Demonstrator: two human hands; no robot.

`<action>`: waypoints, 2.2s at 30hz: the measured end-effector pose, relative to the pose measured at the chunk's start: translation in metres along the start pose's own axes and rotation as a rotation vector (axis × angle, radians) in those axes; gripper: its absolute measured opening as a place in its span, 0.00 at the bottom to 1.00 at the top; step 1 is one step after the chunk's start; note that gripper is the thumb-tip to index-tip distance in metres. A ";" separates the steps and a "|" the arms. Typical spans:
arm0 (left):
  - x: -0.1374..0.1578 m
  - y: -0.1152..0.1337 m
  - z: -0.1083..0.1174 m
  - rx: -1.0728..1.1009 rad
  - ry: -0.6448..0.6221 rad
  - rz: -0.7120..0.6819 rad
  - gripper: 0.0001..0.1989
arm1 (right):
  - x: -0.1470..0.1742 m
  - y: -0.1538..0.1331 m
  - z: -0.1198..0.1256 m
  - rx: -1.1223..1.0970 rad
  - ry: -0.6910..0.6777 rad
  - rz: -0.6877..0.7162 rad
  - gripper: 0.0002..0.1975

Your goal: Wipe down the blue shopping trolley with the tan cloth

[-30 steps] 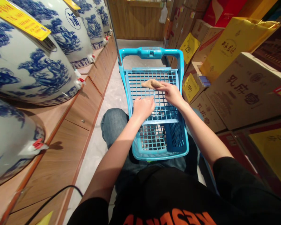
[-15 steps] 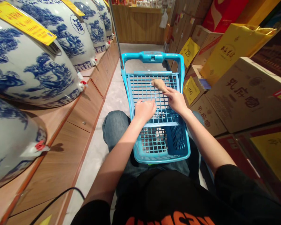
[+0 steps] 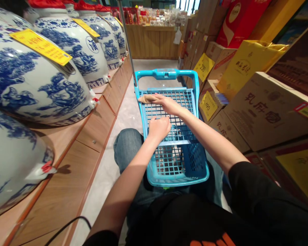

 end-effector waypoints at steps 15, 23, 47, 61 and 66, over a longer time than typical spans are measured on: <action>0.000 0.006 0.006 0.025 0.050 0.001 0.19 | 0.077 0.085 0.093 0.275 0.269 -0.308 0.22; 0.003 0.004 0.005 0.025 0.062 -0.011 0.21 | 0.093 0.035 0.049 0.175 0.096 -0.178 0.25; 0.064 0.013 0.067 0.261 -0.110 -0.265 0.14 | 0.157 -0.009 0.103 0.098 0.270 -0.229 0.22; -0.050 -0.041 0.198 0.877 -0.309 -0.043 0.46 | 0.109 0.075 0.169 -0.535 0.651 -0.371 0.18; -0.099 -0.066 0.193 1.106 -0.223 0.060 0.47 | 0.106 0.115 0.166 -0.625 1.087 -0.328 0.27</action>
Point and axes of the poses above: each hand's wrist, its own x-axis away from the middle knuckle, its own z-axis out of the back of the hand, y = z × x, the point moved 10 cm from there along -x, towards the middle knuckle, and after that the axes turned 3 degrees about z, right-handed, at the moved point
